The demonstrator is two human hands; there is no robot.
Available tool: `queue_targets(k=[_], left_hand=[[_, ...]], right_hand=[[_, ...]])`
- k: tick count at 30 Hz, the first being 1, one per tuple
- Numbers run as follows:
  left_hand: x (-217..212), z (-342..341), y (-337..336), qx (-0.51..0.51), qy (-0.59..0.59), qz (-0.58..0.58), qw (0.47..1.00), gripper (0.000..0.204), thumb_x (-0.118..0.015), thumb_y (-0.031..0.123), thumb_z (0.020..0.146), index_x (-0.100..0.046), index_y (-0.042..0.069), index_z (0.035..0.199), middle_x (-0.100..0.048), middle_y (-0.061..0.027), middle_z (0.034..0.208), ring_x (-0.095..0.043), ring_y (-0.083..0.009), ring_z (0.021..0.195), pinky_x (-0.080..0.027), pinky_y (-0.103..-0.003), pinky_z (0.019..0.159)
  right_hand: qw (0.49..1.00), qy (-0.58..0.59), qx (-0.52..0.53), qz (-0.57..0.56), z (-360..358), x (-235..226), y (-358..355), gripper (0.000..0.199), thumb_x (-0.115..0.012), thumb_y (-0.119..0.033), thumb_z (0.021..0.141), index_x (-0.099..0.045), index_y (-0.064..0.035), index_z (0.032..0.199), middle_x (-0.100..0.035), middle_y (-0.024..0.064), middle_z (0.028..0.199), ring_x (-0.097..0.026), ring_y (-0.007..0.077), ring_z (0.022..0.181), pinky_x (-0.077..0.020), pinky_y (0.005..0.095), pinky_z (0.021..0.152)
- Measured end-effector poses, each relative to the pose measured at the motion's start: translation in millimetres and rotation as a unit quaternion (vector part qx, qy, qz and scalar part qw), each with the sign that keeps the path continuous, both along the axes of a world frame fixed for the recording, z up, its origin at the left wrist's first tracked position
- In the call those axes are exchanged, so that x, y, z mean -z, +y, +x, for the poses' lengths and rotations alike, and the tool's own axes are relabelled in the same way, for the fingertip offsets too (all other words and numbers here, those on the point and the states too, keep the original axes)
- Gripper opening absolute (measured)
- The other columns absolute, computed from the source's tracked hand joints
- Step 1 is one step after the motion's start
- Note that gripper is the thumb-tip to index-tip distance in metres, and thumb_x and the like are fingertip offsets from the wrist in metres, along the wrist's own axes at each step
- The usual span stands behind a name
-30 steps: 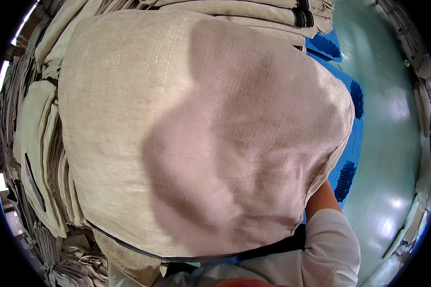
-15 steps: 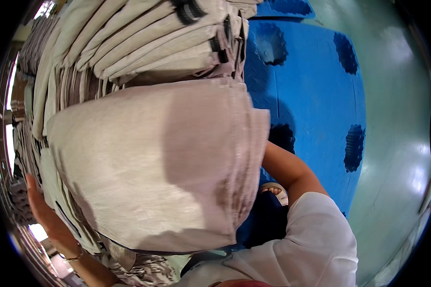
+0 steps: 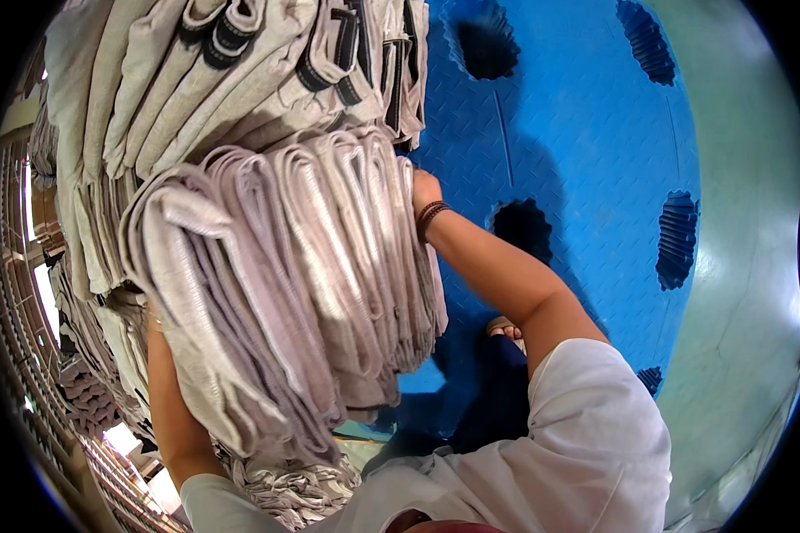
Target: The person folds large fabric covers by hand, stacking them on a blue plastic pallet and then tying a bundle together with a cord.
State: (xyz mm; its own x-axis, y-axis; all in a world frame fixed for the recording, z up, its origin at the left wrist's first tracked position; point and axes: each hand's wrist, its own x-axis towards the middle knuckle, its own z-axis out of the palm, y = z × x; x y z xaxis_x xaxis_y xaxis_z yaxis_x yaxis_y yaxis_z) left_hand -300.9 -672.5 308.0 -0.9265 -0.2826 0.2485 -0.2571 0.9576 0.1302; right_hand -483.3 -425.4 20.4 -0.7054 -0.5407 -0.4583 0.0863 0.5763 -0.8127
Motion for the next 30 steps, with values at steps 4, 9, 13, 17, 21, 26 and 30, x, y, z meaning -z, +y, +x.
queue_targets(k=[4,9,13,17,21,26,30], left_hand=[[-2,-3,1,0.014,0.008,-0.015,1.0,0.067,-0.025,0.052,0.081,-0.022,0.002,0.127,-0.014,-0.0171,0.133,-0.015,-0.029,0.123,-0.011,-0.039,0.099],[-17,2,13,0.042,0.01,-0.009,0.999,0.069,-0.024,0.053,0.08,-0.022,0.002,0.126,-0.015,-0.0167,0.133,-0.015,-0.0283,0.123,-0.011,-0.038,0.099],[-46,27,31,0.053,0.002,0.044,0.998,0.068,-0.03,0.052,0.08,-0.024,0.003,0.127,-0.017,-0.0139,0.133,-0.015,-0.0255,0.124,-0.012,-0.035,0.099],[-59,60,53,0.002,0.021,0.231,0.973,0.077,-0.036,0.058,0.076,-0.02,0.005,0.128,-0.016,-0.0093,0.134,-0.013,-0.0207,0.124,-0.011,-0.035,0.099],[-81,150,89,0.037,0.057,0.278,0.958,0.06,-0.044,0.041,0.081,-0.03,0.001,0.123,-0.034,-0.0149,0.123,-0.024,-0.0239,0.12,-0.021,-0.036,0.096],[-134,288,137,-0.116,-0.089,0.335,0.931,0.058,-0.046,0.044,0.079,-0.037,0.005,0.12,-0.04,-0.0122,0.12,-0.035,-0.022,0.113,-0.026,-0.034,0.094],[-91,434,209,-0.365,-0.021,0.34,0.866,0.05,-0.049,0.037,0.079,-0.042,0.004,0.116,-0.048,-0.0108,0.112,-0.046,-0.0206,0.102,-0.034,-0.034,0.089]], right_hand=[[0.812,-0.417,0.336,-0.234,-1,-12,11,0.03,-0.036,-0.019,0.082,-0.05,-0.0018,0.101,-0.056,0.0111,0.093,-0.054,0.0221,0.08,-0.0415,0.0302,0.07],[0.805,-0.432,0.337,-0.226,-2,-23,22,0.026,-0.042,-0.021,0.079,-0.051,-0.0017,0.094,-0.055,0.0089,0.087,-0.051,0.0187,0.078,-0.0416,0.0289,0.068],[0.821,-0.427,0.289,-0.242,0,2,37,0.026,-0.039,-0.025,0.082,-0.051,-0.0061,0.097,-0.055,0.0065,0.093,-0.052,0.0183,0.082,-0.0422,0.0302,0.071],[0.829,-0.375,0.305,-0.281,-8,-6,65,0.026,-0.04,-0.03,0.082,-0.051,-0.0072,0.089,-0.055,0.0056,0.08,-0.053,0.0172,0.071,-0.0442,0.0301,0.059],[0.866,-0.391,0.231,-0.21,1,8,76,0.024,-0.041,-0.029,0.081,-0.051,-0.0079,0.086,-0.055,0.0055,0.076,-0.052,0.0172,0.067,-0.0435,0.0299,0.055],[0.918,-0.347,0.174,-0.083,-7,21,108,0.021,-0.043,-0.028,0.08,-0.05,-0.0088,0.082,-0.054,0.0055,0.072,-0.051,0.0172,0.062,-0.0427,0.0296,0.051],[0.948,-0.288,0.131,0.019,-13,28,125,0.019,-0.044,-0.027,0.08,-0.05,-0.0095,0.08,-0.054,0.0054,0.069,-0.05,0.0171,0.058,-0.042,0.0294,0.048]])
